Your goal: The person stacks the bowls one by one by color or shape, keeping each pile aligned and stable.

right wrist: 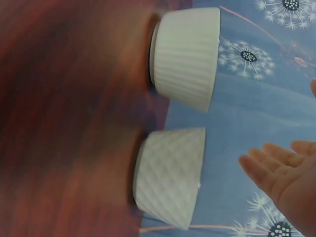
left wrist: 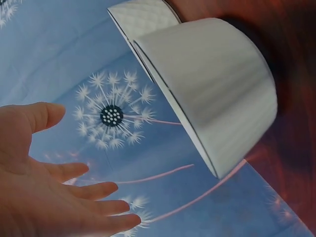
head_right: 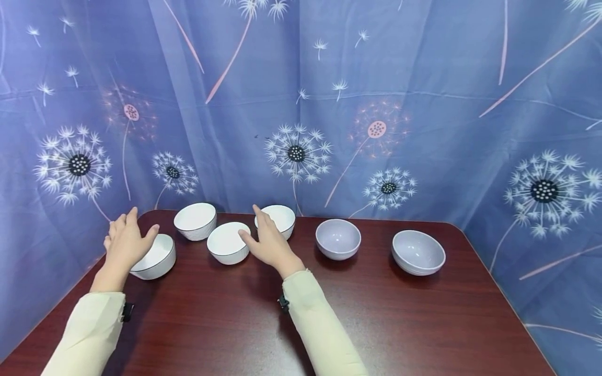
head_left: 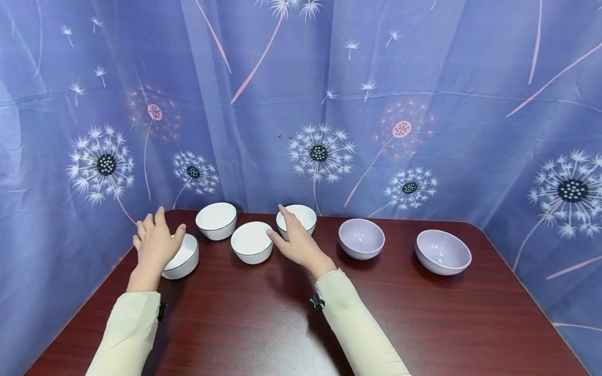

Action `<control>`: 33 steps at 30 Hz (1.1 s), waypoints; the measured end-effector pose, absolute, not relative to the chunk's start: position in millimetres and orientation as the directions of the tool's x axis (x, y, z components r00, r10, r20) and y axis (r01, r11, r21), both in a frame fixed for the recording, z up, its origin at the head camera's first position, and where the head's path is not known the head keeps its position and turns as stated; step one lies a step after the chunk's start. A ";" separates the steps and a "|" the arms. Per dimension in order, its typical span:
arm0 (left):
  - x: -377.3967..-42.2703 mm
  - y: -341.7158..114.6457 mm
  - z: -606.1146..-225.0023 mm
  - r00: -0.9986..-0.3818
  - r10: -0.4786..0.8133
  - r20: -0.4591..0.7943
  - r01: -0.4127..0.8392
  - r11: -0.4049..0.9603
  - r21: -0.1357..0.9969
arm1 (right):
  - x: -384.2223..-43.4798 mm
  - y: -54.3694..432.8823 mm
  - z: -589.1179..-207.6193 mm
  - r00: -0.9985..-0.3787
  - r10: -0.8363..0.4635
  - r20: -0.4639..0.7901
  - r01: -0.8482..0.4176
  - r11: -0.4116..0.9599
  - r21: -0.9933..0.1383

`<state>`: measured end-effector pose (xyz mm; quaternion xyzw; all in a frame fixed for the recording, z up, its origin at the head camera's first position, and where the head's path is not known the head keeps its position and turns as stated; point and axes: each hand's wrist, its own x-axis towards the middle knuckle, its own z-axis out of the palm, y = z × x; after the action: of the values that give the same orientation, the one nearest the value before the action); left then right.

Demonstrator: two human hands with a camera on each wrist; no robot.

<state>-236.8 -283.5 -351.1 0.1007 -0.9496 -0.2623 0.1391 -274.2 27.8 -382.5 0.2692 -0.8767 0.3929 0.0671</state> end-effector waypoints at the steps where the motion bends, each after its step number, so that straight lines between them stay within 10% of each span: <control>1: -236.3 -285.3 -351.8 -0.941 -0.269 0.208 -0.123 0.839 0.530 | -273.6 26.5 -383.7 -0.846 -0.426 0.321 -0.521 0.531 -0.669; 20: -233.9 -313.7 -372.3 -0.949 -0.305 0.085 -0.172 0.722 0.670 | -271.2 5.0 -412.6 -0.875 -0.419 0.243 -0.395 0.326 -0.859; 33: -229.7 -321.4 -383.0 -0.917 -0.396 -0.053 -0.223 0.398 0.890 | -270.2 -2.6 -419.0 -0.914 -0.360 0.185 -0.328 0.391 -0.860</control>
<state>-229.7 -321.4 -383.0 0.1861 -0.8317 -0.5163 0.0836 -270.2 -2.6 -419.0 0.2063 -0.8339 0.5116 -0.0154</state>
